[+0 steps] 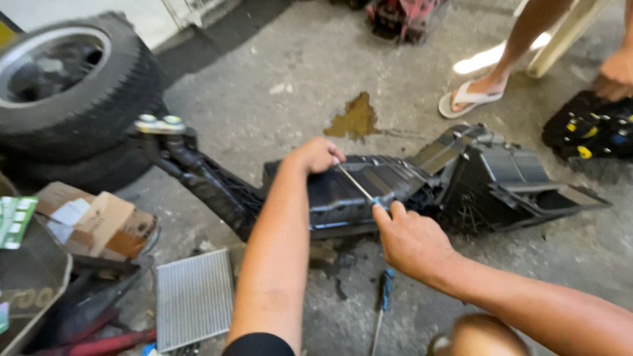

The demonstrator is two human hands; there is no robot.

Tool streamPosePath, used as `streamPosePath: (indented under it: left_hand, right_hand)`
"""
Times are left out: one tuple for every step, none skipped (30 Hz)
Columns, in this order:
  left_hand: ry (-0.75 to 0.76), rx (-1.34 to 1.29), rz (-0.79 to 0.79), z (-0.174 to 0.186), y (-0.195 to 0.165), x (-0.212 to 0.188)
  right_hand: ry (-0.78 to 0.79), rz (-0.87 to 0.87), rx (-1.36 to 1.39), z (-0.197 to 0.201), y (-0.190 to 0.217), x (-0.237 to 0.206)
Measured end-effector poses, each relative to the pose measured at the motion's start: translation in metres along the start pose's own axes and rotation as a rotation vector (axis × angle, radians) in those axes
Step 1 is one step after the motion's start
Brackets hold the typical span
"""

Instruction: The person disassembles a car air conditioning unit on the floor. They use a screwdriver to remove screws, separate the housing, and extract the evaporator core, placing components aside.

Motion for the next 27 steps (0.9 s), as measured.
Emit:
streamPosePath:
  left_hand:
    - [0.002, -0.021, 0.003, 0.000, 0.002, 0.000]
    - [0.002, -0.032, 0.001, 0.001, 0.002, -0.001]
    - [-0.008, -0.032, 0.029, 0.000, 0.002, -0.002]
    - [-0.020, -0.031, 0.060, 0.000, 0.003, -0.005]
    - [-0.035, -0.031, 0.093, 0.000, 0.004, -0.006]
    - [-0.054, -0.021, 0.080, 0.001, 0.004, -0.006]
    - [-0.071, -0.016, 0.075, 0.000, 0.004, -0.008]
    - [-0.087, -0.012, 0.072, -0.002, 0.005, -0.009]
    - [-0.090, 0.021, 0.085, -0.002, 0.006, -0.009]
    - [-0.093, 0.059, 0.094, -0.003, 0.007, -0.009]
    - [-0.096, 0.100, 0.099, -0.004, 0.008, -0.008]
    - [-0.117, 0.072, 0.086, -0.005, 0.008, -0.007]
    - [-0.141, 0.044, 0.076, -0.006, 0.008, -0.007]
    - [-0.170, 0.021, 0.064, -0.006, 0.008, -0.007]
    - [-0.221, 0.075, 0.082, -0.007, 0.007, -0.006]
    - [-0.265, 0.126, 0.102, -0.009, 0.005, -0.006]
    - [-0.301, 0.170, 0.125, -0.014, 0.002, -0.007]
    - [-0.353, 0.110, 0.164, -0.018, -0.001, -0.009]
    - [-0.407, 0.051, 0.201, -0.023, -0.005, -0.012]
    - [-0.463, -0.008, 0.240, -0.026, -0.008, -0.015]
    - [-0.490, 0.028, 0.255, -0.032, -0.014, -0.019]
    - [-0.519, 0.063, 0.269, -0.036, -0.020, -0.024]
    - [-0.550, 0.100, 0.283, -0.039, -0.027, -0.028]
    - [-0.606, 0.137, 0.182, -0.042, -0.036, -0.031]
    - [-0.660, 0.173, 0.080, -0.045, -0.047, -0.034]
    - [-0.710, 0.209, -0.022, -0.047, -0.057, -0.035]
    - [-0.617, 0.231, 0.017, -0.051, -0.065, -0.034]
  right_hand:
    - [0.005, -0.010, 0.018, -0.001, -0.005, -0.001]
    - [-0.050, 0.004, 0.136, -0.001, -0.011, -0.002]
    - [-0.111, 0.017, 0.251, 0.001, -0.022, -0.004]
    - [-0.175, 0.034, 0.366, 0.002, -0.033, -0.005]
    - [-0.177, -0.019, 0.418, 0.001, -0.044, -0.008]
    - [-0.171, -0.069, 0.469, -0.001, -0.056, -0.013]
    - [-0.156, -0.116, 0.522, -0.005, -0.065, -0.017]
    - [-0.163, -0.156, 0.513, -0.008, -0.072, -0.019]
    - [-0.172, -0.195, 0.504, -0.010, -0.079, -0.020]
    - [-0.186, -0.235, 0.496, -0.012, -0.084, -0.019]
    - [-0.139, -0.272, 0.501, -0.014, -0.090, -0.018]
    - [-0.091, -0.308, 0.503, -0.015, -0.095, -0.017]
    - [-0.043, -0.342, 0.504, -0.015, -0.099, -0.016]
    - [-0.036, -0.327, 0.496, -0.013, -0.103, -0.014]
    - [-0.033, -0.311, 0.493, -0.009, -0.107, -0.011]
    - [-0.023, -0.300, 0.491, -0.006, -0.109, -0.010]
    - [-0.011, -0.278, 0.475, -0.002, -0.112, -0.010]
    - [0.001, -0.258, 0.459, 0.004, -0.116, -0.009]
    - [0.010, -0.237, 0.442, 0.010, -0.119, -0.007]
    - [0.028, -0.227, 0.419, 0.017, -0.122, -0.006]
    - [0.049, -0.217, 0.393, 0.022, -0.125, -0.007]
    - [0.070, -0.206, 0.365, 0.028, -0.127, -0.008]
    - [0.090, -0.194, 0.357, 0.031, -0.128, -0.009]
    - [0.109, -0.183, 0.349, 0.035, -0.129, -0.011]
    - [0.128, -0.173, 0.340, 0.037, -0.131, -0.012]
    - [0.119, -0.157, 0.340, 0.039, -0.132, -0.014]
    - [0.111, -0.142, 0.340, 0.039, -0.134, -0.016]
Point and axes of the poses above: each hand's wrist, its own x-axis towards the middle knuckle, its own z-axis out of the back of the hand, y = z × x, the point moved 2 cm from there along x, towards the middle knuckle, and after that the axes turned 6 degrees about y, right-handed, at the moved point
